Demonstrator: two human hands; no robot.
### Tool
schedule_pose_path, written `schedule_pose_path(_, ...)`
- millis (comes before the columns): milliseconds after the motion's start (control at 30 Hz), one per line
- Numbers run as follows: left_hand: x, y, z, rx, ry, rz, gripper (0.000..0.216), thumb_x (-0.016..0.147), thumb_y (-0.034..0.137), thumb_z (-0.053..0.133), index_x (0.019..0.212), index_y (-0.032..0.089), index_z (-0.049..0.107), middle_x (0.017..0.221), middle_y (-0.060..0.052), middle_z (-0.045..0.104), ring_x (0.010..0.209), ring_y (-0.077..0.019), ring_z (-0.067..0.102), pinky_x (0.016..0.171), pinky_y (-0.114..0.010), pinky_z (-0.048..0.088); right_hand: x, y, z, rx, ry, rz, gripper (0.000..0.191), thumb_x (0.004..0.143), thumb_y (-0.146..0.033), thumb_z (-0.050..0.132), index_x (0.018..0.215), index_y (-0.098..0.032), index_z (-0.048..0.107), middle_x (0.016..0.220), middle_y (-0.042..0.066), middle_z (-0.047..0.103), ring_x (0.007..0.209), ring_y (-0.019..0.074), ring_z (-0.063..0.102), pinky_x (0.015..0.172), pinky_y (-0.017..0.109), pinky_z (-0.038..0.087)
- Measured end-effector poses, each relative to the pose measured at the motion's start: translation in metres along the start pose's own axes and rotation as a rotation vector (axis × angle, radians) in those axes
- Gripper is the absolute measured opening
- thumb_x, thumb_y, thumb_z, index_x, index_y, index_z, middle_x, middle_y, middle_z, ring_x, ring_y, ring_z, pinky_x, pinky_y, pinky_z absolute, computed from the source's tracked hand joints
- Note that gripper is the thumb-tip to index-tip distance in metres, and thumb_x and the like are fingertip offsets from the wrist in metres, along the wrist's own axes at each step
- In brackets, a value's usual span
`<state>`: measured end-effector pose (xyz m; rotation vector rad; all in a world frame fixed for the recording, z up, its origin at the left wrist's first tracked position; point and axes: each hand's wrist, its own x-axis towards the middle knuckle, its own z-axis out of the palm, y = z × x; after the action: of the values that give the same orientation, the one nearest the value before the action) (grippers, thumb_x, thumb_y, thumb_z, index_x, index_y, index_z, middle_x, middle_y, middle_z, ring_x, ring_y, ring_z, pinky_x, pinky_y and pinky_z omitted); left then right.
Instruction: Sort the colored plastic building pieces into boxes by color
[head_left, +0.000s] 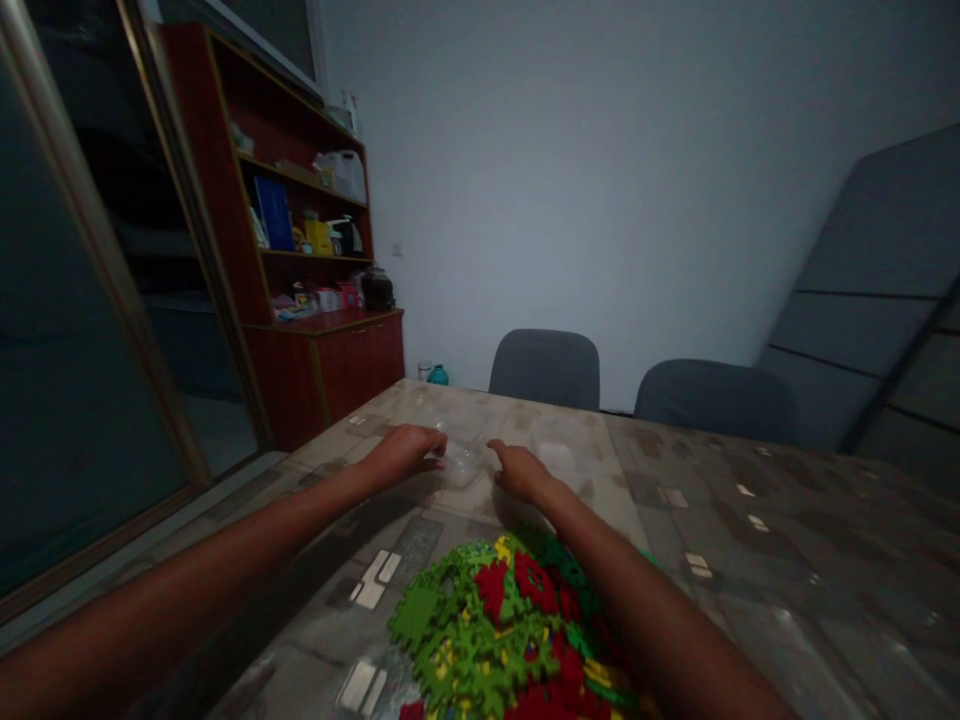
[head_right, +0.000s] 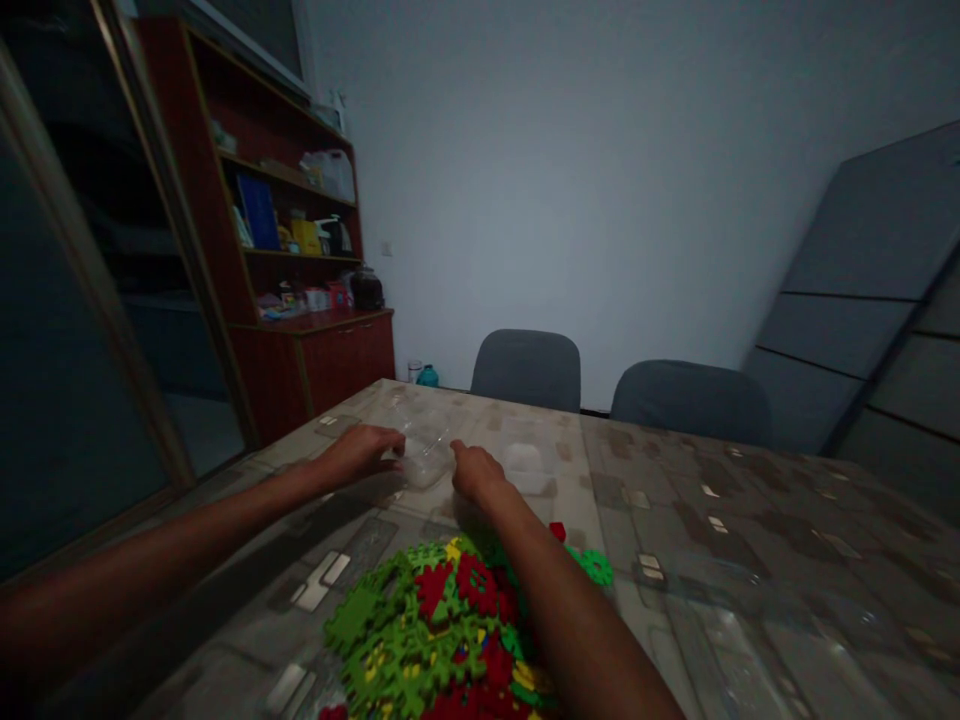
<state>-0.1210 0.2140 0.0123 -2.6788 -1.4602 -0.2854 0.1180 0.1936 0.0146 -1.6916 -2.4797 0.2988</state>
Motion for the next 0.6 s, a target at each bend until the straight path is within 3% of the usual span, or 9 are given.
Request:
schedule_pose_path(100,-0.009,-0.001,-0.005,-0.055,0.038,0.025,0.008,0.084,0.022,0.077,0.084,0.020,0.069,0.086,-0.003,0.075,0.081,-0.0212,0.069,0.071,-0.026,0.044,-0.009,-0.005,0.004,-0.015,0.012,-0.009,0.038,0.100,-0.036,0.066,0.133,-0.020,0.060,0.133,0.010,0.063,0.110,0.0259,0.066,0.092,0.048,0.058)
schedule_pose_path(267,-0.020,-0.001,-0.018,-0.150,0.179,0.016,0.008,0.085,0.023,0.068,0.078,0.020,0.066,0.077,-0.002,0.074,0.073,-0.0195,0.068,0.067,-0.023,0.041,-0.021,-0.011,-0.002,-0.069,0.014,-0.052,0.037,0.100,-0.037,0.066,0.132,-0.020,0.060,0.132,0.009,0.063,0.110,0.0257,0.066,0.092,0.048,0.058)
schedule_pose_path(467,-0.022,0.006,-0.043,-0.281,0.466,-0.038,0.021,0.091,0.035,0.057,0.078,0.020,0.064,0.068,-0.001,0.070,0.064,-0.0182,0.068,0.065,-0.024,0.047,-0.021,-0.024,-0.005,-0.104,-0.011,-0.088,0.035,0.100,-0.036,0.066,0.130,-0.020,0.062,0.131,0.009,0.064,0.108,0.0247,0.067,0.090,0.046,0.058)
schedule_pose_path(600,-0.010,0.023,-0.064,-0.386,0.702,-0.086,0.025,0.095,0.042,0.054,0.089,0.020,0.065,0.077,-0.002,0.072,0.067,-0.0190,0.072,0.065,-0.025,0.052,-0.026,-0.030,-0.012,-0.086,0.044,-0.106,0.032,0.100,-0.037,0.066,0.126,-0.019,0.064,0.126,0.008,0.066,0.104,0.0233,0.068,0.088,0.044,0.059)
